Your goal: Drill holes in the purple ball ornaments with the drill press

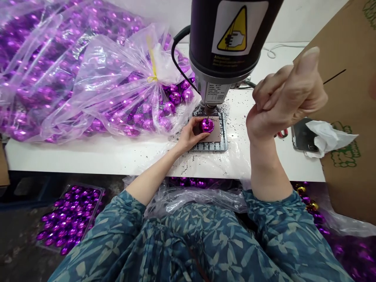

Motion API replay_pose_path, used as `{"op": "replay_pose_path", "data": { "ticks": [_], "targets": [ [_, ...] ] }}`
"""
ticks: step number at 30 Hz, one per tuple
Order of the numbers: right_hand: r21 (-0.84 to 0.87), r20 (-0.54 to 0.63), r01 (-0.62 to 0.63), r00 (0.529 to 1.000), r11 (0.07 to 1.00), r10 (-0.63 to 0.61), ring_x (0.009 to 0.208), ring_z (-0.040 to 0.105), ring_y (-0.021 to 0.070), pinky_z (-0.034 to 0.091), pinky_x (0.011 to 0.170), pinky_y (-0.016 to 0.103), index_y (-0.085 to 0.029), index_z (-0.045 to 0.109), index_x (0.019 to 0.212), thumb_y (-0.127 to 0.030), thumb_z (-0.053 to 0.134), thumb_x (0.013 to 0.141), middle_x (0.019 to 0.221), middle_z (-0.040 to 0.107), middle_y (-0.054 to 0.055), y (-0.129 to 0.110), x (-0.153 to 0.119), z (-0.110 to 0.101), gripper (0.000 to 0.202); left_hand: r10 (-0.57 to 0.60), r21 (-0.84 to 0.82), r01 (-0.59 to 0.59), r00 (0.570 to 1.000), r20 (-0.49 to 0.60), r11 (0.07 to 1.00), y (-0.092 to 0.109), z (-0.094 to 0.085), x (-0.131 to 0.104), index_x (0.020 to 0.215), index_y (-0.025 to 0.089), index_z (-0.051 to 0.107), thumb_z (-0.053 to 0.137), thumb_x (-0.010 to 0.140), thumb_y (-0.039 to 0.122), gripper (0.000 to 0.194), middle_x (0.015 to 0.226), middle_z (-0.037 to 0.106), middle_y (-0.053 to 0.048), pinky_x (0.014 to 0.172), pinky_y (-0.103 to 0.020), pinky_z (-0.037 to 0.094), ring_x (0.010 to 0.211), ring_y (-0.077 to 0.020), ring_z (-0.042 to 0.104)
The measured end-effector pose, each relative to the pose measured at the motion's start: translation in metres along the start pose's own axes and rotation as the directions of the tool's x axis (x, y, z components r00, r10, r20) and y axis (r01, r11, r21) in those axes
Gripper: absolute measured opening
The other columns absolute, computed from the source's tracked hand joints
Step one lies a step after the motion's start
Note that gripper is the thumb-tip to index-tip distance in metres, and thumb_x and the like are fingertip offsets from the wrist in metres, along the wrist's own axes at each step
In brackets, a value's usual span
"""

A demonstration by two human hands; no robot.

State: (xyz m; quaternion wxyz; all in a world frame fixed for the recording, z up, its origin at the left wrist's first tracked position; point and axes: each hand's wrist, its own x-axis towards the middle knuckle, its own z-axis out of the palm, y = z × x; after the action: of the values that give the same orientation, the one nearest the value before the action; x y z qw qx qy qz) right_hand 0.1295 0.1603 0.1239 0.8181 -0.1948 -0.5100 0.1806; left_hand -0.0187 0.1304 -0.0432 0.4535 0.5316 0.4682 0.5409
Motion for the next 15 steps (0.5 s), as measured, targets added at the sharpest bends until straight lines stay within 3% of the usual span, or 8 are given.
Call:
{"op": "replay_pose_path", "data": {
  "ticks": [4,10,15],
  "targets": [
    [0.033,0.042,-0.007,0.999,0.999,0.005,0.044,0.021,0.0054,0.017,0.051,0.032,-0.017,0.027,0.055,-0.065,0.065,0.094,0.051,0.004,-0.001,0.0,-0.003,-0.003,0.073,-0.008,-0.004,0.008,1.0,0.0,1.0,0.0,0.0,0.0,0.116,0.024,0.065,0.098,0.076,0.031,0.053,0.13,0.074,-0.009,0.124,-0.05,0.047,0.13,-0.0302,0.069],
    [0.167,-0.013,0.123,0.992,0.978,-0.123,0.043,0.016,0.0017,0.012,0.048,0.028,-0.014,0.02,0.053,-0.046,0.068,0.097,0.05,0.002,-0.002,0.02,-0.011,-0.006,0.073,-0.003,-0.012,0.003,1.0,0.001,1.0,0.002,-0.001,-0.001,0.117,0.024,0.066,0.097,0.077,0.028,0.051,0.132,0.072,-0.01,0.124,-0.05,0.047,0.131,-0.0306,0.068],
    [0.085,-0.026,0.145,0.989,0.986,-0.143,0.04,0.012,0.0024,0.013,0.047,0.028,-0.014,0.017,0.049,-0.051,0.064,0.098,0.046,0.001,-0.002,0.031,-0.015,-0.013,0.078,-0.033,-0.018,0.033,0.999,-0.008,0.999,0.003,0.0,-0.002,0.116,0.025,0.066,0.099,0.074,0.027,0.053,0.13,0.073,-0.009,0.124,-0.052,0.047,0.131,-0.0314,0.068]
  ]
}}
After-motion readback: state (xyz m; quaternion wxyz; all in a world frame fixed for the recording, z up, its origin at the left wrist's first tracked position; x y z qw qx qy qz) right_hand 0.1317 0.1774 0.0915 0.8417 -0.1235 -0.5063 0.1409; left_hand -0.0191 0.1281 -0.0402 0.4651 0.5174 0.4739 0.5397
